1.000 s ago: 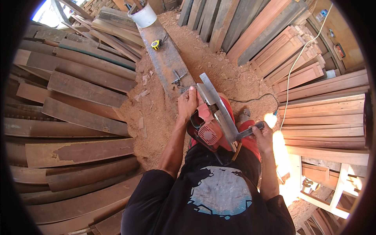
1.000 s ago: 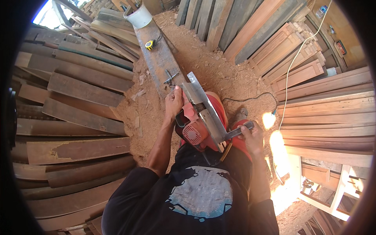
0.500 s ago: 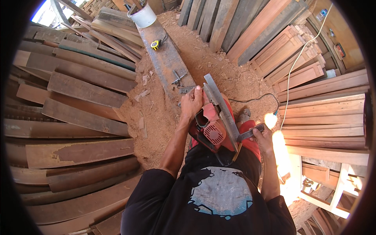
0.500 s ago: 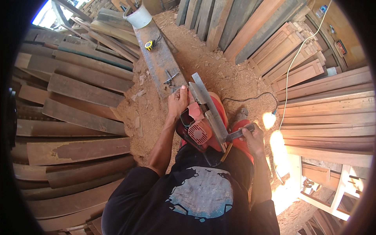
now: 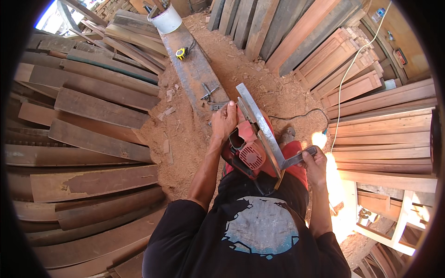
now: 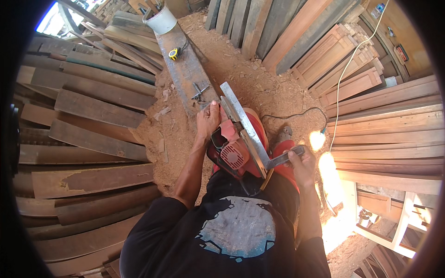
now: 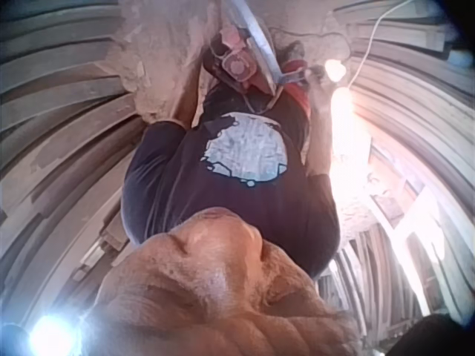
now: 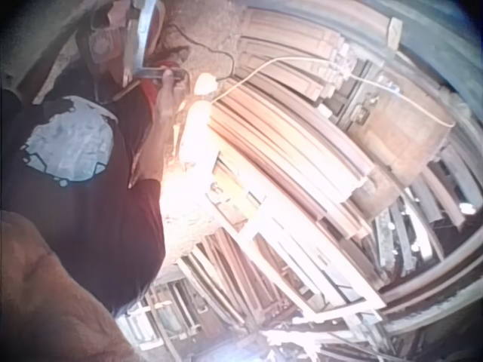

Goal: The person adjusts the settings on a red circular saw using a metal square and a pencil. They repeatedly position the square against the saw's base plate and blade, make marks, and manipulate the adjustment knobs and levers to calibrate the tool.

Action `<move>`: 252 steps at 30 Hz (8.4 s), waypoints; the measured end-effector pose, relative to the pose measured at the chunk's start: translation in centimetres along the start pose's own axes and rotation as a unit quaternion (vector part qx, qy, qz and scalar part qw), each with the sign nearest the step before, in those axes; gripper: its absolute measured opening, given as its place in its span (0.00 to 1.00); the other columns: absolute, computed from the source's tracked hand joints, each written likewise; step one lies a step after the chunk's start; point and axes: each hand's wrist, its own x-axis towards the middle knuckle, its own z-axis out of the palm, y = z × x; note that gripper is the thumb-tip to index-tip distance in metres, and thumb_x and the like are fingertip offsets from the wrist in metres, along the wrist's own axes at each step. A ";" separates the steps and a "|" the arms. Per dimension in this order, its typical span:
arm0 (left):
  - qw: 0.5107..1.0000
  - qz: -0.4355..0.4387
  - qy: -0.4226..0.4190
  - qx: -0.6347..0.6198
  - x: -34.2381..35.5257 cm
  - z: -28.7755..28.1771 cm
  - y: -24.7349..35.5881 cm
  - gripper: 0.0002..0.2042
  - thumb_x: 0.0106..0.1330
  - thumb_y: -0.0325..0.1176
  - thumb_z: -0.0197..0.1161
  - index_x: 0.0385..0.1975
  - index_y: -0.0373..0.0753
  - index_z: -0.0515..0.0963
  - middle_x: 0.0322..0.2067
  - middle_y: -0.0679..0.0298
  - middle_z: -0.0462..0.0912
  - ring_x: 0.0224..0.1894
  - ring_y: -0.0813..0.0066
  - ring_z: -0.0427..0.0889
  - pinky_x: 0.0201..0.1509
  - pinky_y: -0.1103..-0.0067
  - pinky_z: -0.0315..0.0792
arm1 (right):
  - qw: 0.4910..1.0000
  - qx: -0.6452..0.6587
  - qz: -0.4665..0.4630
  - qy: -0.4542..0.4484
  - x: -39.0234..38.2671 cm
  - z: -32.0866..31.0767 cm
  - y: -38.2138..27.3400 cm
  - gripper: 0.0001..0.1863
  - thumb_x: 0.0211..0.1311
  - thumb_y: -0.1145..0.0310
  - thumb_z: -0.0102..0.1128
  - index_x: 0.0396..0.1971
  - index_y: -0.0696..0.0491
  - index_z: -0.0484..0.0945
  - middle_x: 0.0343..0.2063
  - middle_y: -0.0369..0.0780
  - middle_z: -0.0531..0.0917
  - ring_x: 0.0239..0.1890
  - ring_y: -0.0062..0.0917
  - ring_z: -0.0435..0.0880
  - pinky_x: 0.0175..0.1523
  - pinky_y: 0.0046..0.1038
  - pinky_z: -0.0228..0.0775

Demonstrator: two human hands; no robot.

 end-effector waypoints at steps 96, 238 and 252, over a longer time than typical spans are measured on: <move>0.990 0.074 -0.086 -0.084 -0.7 -3.5 0.0 0.25 0.76 0.55 0.51 0.35 0.33 0.68 0.21 0.51 0.69 0.25 0.66 0.64 0.31 0.66 0.65 | 0.980 -0.169 -0.101 -0.015 -7.4 6.6 -3.7 0.04 0.71 0.74 0.58 0.40 0.60 0.75 0.28 0.38 0.84 0.27 0.16 0.81 0.36 0.21 0.74; 0.928 -0.049 -0.311 0.200 5.2 2.4 2.0 0.43 0.69 0.70 0.43 0.63 0.32 0.69 0.57 0.38 0.77 0.63 0.42 0.75 0.67 0.57 0.67 | 0.800 -0.515 -0.242 -0.193 -6.5 12.2 -4.9 0.24 0.57 0.63 0.71 0.51 0.56 0.79 0.44 0.49 0.85 0.43 0.43 0.87 0.47 0.39 0.79; 0.895 -0.013 -0.339 0.290 6.2 3.9 6.5 0.39 0.68 0.71 0.46 0.52 0.37 0.84 0.53 0.46 0.84 0.59 0.48 0.81 0.62 0.60 0.73 | 0.628 -0.727 -0.196 -0.196 -3.5 13.7 -2.4 0.26 0.57 0.59 0.69 0.49 0.59 0.71 0.42 0.53 0.82 0.40 0.46 0.88 0.42 0.43 0.81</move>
